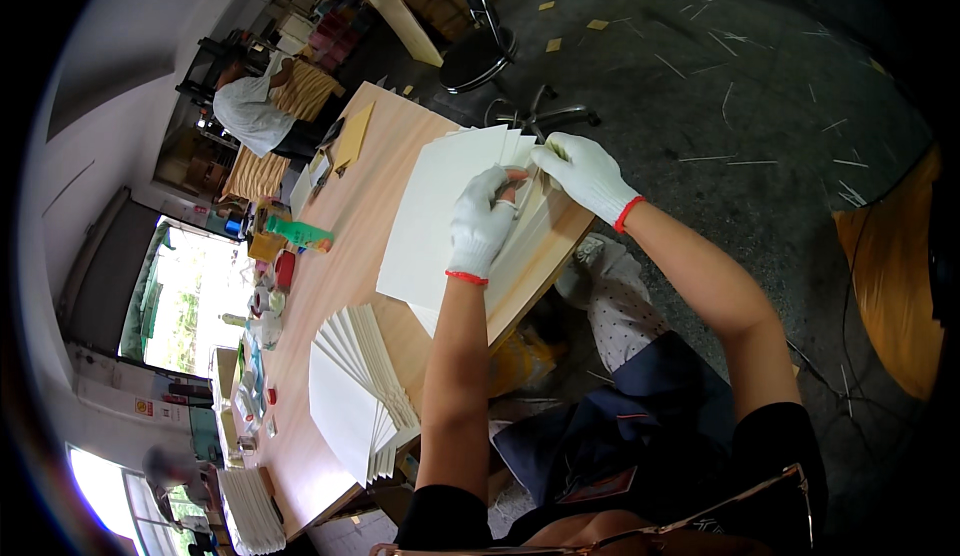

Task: The person applies glue to the edge of white paper sheets using a small brush and presses them onto a wooden board. The person repeats this process for multiple sheets, stacking them on the table.

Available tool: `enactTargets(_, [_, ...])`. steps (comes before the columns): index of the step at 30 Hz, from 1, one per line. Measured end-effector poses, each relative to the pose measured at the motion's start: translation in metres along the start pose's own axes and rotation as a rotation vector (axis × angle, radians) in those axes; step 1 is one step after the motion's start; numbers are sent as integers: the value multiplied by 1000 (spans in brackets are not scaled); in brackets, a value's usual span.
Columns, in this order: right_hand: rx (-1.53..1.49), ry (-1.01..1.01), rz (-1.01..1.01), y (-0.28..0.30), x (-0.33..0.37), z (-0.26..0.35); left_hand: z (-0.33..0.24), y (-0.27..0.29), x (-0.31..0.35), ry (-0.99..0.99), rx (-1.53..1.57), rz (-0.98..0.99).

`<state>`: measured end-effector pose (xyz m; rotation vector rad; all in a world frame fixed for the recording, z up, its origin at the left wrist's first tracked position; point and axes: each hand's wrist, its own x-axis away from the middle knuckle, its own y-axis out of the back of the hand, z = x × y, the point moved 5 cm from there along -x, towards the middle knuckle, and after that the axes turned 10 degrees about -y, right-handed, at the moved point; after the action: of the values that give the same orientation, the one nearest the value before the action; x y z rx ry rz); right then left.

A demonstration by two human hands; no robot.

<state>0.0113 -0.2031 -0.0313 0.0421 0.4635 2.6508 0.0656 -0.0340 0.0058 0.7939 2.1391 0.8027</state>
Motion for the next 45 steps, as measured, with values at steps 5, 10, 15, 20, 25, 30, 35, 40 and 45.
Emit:
enactTargets(5, [-53,7,-57,0,4,-2,6,-4,1,129,190,46])
enactTargets(10, [-69,-5,-61,0,4,-3,2,-5,-1,119,97,73])
enactTargets(15, [-99,32,-76,-1,6,-4,1,-4,-1,126,137,72])
enactTargets(20, [-114,26,-80,0,8,-2,10,-4,0,79,181,35])
enactTargets(25, [-17,57,-92,-1,11,1,-7,0,0,130,224,-57])
enactTargets(30, [8,23,-88,-2,7,-1,-15,2,-1,25,-73,51])
enactTargets(35, [-89,5,-78,-2,7,-2,-10,0,0,78,-138,63])
enactTargets(40, [-77,7,-76,-1,6,-4,-8,-1,-1,102,-118,48])
enactTargets(45, [-58,7,-75,-2,7,-5,-5,-1,1,105,-93,45])
